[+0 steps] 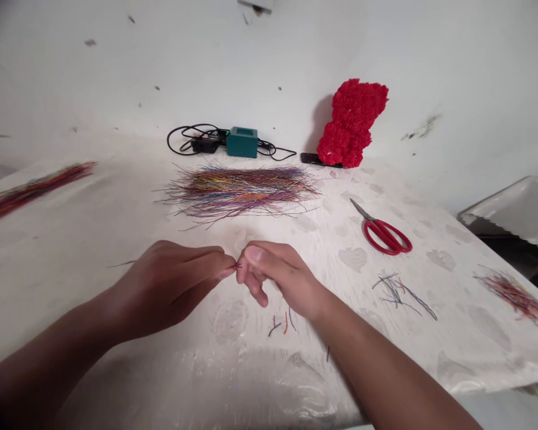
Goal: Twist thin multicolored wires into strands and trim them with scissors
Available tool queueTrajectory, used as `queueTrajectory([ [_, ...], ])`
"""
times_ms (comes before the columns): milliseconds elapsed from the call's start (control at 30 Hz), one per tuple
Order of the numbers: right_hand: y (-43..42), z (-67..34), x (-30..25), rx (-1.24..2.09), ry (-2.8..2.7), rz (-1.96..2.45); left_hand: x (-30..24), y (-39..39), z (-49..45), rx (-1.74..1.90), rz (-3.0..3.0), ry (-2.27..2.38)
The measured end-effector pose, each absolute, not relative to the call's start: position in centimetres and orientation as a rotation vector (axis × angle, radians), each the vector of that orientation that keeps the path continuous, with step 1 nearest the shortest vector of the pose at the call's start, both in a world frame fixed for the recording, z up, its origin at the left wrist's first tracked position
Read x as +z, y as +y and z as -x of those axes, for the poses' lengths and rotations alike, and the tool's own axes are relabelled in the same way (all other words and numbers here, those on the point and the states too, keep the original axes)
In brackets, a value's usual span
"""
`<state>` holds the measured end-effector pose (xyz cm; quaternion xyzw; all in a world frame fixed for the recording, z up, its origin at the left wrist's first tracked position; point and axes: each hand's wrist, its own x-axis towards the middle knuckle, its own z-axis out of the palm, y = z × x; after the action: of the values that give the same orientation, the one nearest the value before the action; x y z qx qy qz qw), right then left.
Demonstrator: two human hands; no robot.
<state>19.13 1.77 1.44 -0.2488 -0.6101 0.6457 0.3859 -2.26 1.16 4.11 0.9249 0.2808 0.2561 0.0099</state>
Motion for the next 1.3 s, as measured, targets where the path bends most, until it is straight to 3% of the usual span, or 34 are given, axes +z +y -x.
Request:
queueTrajectory([
  [200, 2.2, -18.9, 1.0, 1.911, -1.399, 0.476, 4.0, 1.2, 2.1, 0.938, -2.91, 0.832],
  [900, 2.0, -18.5, 0.4, 1.871, -1.445, 0.453, 4.1, 1.1, 2.2, 0.917, -2.882, 0.882],
  [1133, 0.8, -18.4, 1.5, 1.374, -1.732, 0.866, 4.0, 1.3, 2.3, 0.721, -3.028, 0.981],
  [1300, 0.6, -18.3, 1.6, 1.341, -1.703, 0.91, 3.9, 1.2, 2.0, 0.633, -2.936, 1.039],
])
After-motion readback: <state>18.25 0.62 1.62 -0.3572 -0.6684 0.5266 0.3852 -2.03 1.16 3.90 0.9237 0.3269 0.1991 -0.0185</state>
